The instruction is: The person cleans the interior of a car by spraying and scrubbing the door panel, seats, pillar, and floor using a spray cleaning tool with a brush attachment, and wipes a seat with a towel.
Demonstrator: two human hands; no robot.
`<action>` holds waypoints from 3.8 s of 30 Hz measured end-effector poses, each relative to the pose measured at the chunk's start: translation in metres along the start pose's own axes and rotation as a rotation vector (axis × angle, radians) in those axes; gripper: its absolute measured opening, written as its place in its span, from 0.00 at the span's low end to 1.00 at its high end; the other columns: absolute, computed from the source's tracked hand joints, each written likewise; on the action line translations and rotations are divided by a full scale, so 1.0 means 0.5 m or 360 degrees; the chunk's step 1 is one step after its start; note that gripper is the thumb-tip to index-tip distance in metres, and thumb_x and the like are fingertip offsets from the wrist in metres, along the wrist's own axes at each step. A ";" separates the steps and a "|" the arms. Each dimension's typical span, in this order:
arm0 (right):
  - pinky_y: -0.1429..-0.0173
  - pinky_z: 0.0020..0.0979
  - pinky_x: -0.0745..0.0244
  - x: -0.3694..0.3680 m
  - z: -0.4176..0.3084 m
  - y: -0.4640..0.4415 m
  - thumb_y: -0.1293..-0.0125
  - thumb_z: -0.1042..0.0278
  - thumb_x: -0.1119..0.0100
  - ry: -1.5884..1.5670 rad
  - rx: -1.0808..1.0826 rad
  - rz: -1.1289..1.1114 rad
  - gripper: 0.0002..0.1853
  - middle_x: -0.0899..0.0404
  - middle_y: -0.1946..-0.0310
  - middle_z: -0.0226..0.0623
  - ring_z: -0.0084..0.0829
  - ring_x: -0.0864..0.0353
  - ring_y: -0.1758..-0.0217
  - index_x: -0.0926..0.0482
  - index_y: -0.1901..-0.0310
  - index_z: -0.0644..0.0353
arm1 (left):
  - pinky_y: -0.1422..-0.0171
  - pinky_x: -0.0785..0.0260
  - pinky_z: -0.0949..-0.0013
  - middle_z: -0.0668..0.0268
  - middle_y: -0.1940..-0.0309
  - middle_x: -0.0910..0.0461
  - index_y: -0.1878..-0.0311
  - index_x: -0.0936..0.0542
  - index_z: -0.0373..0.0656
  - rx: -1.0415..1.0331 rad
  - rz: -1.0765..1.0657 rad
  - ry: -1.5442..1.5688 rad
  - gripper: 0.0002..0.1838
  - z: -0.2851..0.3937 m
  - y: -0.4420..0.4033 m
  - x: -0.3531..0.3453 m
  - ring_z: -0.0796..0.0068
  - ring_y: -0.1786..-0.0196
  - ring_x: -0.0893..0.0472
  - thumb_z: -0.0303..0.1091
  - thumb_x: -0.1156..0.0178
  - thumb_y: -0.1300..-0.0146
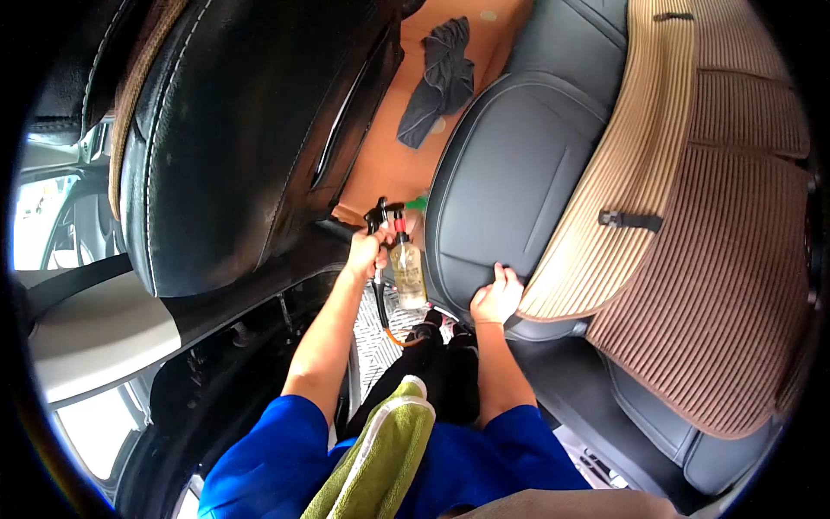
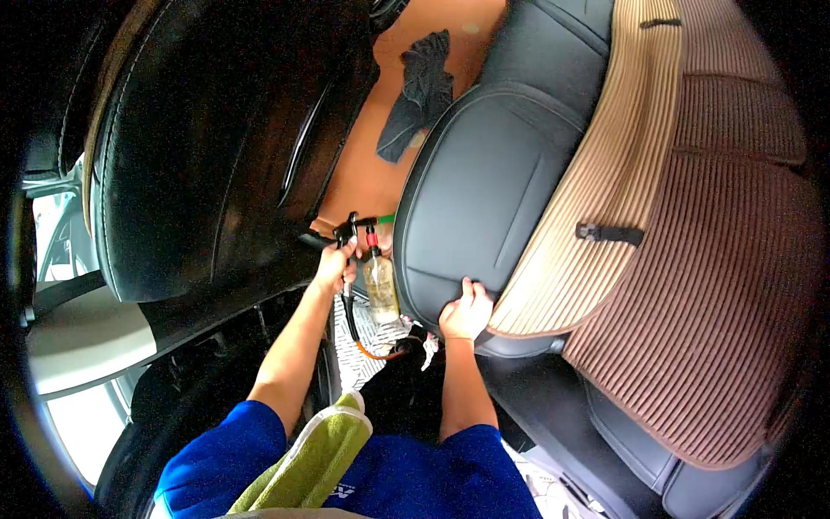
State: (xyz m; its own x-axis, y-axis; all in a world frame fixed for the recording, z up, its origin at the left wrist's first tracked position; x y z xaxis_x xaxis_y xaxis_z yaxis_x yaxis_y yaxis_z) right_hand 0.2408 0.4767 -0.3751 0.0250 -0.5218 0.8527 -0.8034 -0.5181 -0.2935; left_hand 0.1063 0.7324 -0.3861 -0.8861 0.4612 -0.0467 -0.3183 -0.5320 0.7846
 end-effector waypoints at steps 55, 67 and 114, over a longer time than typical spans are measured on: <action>0.51 0.48 0.35 -0.016 -0.002 -0.001 0.54 0.73 0.50 0.0039 0.0099 0.0015 0.27 0.31 0.52 0.51 0.51 0.31 0.54 0.31 0.46 0.63 | 0.90 0.57 0.82 0.72 0.70 0.27 0.45 0.27 0.40 -0.0383 -0.0570 -0.0052 0.19 0.327 0.178 -0.124 0.91 0.90 0.45 0.42 0.44 0.34; 0.50 0.47 0.35 -0.023 0.004 0.005 0.53 0.73 0.50 0.0034 0.0155 0.0087 0.27 0.32 0.51 0.50 0.50 0.31 0.55 0.31 0.45 0.62 | 0.90 0.57 0.82 0.70 0.71 0.26 0.51 0.25 0.39 -0.0332 -0.0623 -0.0268 0.17 0.403 0.130 -0.222 0.90 0.89 0.44 0.42 0.41 0.36; 0.50 0.42 0.32 0.045 -0.031 -0.008 0.49 0.73 0.51 -0.0026 0.0222 0.0158 0.18 0.26 0.56 0.44 0.45 0.29 0.55 0.23 0.54 0.58 | 0.88 0.52 0.73 0.73 0.85 0.27 0.69 0.21 0.39 -0.0416 0.0637 -0.0209 0.10 -0.244 0.168 0.142 0.86 0.91 0.41 0.37 0.36 0.41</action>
State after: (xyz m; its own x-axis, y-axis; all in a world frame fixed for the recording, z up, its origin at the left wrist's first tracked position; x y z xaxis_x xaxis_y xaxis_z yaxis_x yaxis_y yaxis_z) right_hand 0.2352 0.4776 -0.3481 -0.0398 -0.5857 0.8095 -0.7120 -0.5518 -0.4342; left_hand -0.0244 0.6341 -0.3991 -0.9116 0.2607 0.3179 -0.0504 -0.8384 0.5428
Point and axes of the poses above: each hand's wrist, its own y-axis away from the middle knuckle, its own x-axis out of the back of the hand, z = x × y, the point moved 6 cm from there along -y, towards the middle knuckle
